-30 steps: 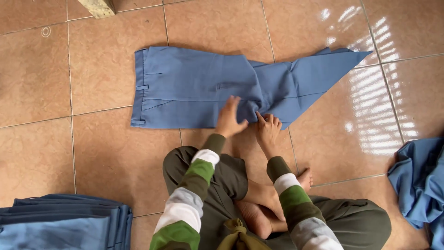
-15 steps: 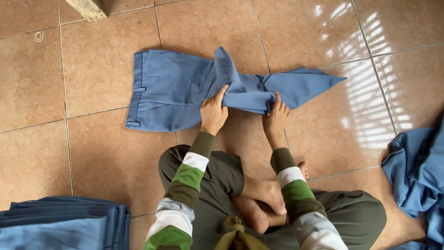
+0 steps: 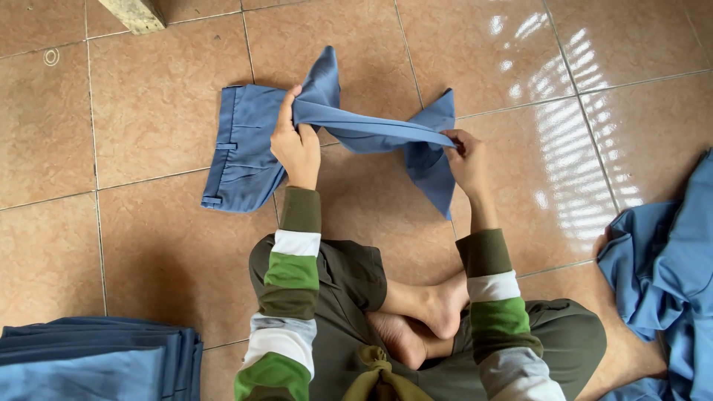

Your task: The person sits on a tiled floor and folds two pairs of blue trousers by hand. They smooth the fabric, fold the legs together, and fold the trousers into neat rectangles, placing each finished pair onto a growing stack.

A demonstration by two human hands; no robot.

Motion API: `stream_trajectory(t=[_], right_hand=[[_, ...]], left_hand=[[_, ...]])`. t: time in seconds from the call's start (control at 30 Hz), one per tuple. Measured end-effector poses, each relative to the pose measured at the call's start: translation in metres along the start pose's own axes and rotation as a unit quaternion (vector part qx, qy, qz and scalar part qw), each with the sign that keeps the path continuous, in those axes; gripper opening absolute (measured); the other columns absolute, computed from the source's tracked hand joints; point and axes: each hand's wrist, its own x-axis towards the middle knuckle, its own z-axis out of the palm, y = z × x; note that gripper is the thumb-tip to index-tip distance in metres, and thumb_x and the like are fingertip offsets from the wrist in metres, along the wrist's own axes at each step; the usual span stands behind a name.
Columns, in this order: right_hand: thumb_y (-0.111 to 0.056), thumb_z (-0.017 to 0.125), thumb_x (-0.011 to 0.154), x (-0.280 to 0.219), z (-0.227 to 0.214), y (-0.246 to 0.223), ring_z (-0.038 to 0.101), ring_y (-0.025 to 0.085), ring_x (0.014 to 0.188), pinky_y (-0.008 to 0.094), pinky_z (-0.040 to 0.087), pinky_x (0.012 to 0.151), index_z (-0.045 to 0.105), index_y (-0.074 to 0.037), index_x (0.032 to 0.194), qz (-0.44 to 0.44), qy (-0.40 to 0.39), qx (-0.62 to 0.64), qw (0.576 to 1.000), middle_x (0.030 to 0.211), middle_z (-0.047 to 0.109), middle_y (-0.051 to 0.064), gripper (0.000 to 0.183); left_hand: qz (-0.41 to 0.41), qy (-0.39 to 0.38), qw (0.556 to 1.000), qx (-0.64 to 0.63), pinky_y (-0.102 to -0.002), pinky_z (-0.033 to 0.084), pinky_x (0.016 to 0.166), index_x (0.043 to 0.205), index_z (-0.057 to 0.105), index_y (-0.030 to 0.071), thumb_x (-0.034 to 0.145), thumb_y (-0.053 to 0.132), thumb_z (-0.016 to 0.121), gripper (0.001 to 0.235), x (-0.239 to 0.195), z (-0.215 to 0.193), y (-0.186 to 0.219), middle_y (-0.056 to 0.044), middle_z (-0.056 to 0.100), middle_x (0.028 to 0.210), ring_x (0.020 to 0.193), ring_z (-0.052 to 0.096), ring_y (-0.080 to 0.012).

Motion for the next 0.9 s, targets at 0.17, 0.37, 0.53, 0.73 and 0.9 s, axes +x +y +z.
stream_trajectory(t=[0.17, 0.37, 0.53, 0.73, 0.9], right_hand=[[-0.012, 0.059, 0.097, -0.075, 0.028, -0.029, 0.068, 0.044, 0.097, 0.051, 0.055, 0.080, 0.055, -0.013, 0.120, -0.069, -0.074, 0.027, 0.995, 0.106, 0.070, 0.019, 0.024], [-0.036, 0.073, 0.082, -0.151, 0.099, 0.048, 0.066, 0.021, 0.057, 0.034, 0.055, 0.054, 0.063, -0.024, 0.109, -0.133, -0.032, -0.268, 0.954, 0.084, 0.058, -0.003, 0.031], [-0.025, 0.081, 0.073, -0.168, 0.111, 0.060, 0.066, 0.031, 0.086, 0.041, 0.056, 0.069, 0.063, -0.016, 0.097, -0.060, -0.128, -0.114, 0.983, 0.093, 0.059, 0.005, 0.032], [-0.023, 0.076, 0.091, -0.064, 0.108, 0.210, 0.060, 0.035, 0.072, 0.043, 0.048, 0.064, 0.067, -0.006, 0.103, 0.089, -0.032, 0.071, 0.993, 0.079, 0.060, 0.019, 0.023], [-0.032, 0.080, 0.085, 0.041, -0.071, 0.045, 0.070, 0.036, 0.070, 0.042, 0.052, 0.056, 0.073, -0.020, 0.087, 0.008, 0.159, -0.249, 0.955, 0.074, 0.070, 0.008, 0.014]], left_hand=[[-0.034, 0.011, 0.999, 0.004, -0.051, 0.055, 0.093, 0.126, 0.066, 0.044, 0.084, 0.008, 0.043, 0.059, 0.010, -0.007, -0.012, 0.002, 0.075, 0.119, 0.107, 0.071, -0.0345], [-0.035, 0.055, 0.998, -0.016, -0.049, 0.058, 0.078, 0.128, 0.066, 0.041, 0.084, 0.005, 0.040, 0.062, 0.006, -0.025, -0.028, -0.008, 0.078, 0.102, 0.081, 0.073, -0.0376], [-0.038, 0.035, 0.999, -0.003, -0.051, 0.059, 0.075, 0.132, 0.064, 0.038, 0.087, 0.006, 0.041, 0.059, 0.007, -0.021, -0.043, -0.008, 0.076, 0.109, 0.085, 0.073, -0.0379], [-0.084, -0.083, 0.989, 0.091, -0.053, 0.061, 0.071, 0.137, 0.060, 0.035, 0.096, 0.011, 0.045, 0.049, 0.014, -0.013, -0.111, -0.014, 0.071, 0.122, 0.091, 0.073, -0.0397], [-0.086, -0.075, 0.991, 0.063, -0.055, 0.059, 0.073, 0.134, 0.065, 0.033, 0.099, 0.014, 0.048, 0.043, 0.020, -0.013, -0.069, -0.012, 0.071, 0.123, 0.096, 0.071, -0.0409]])
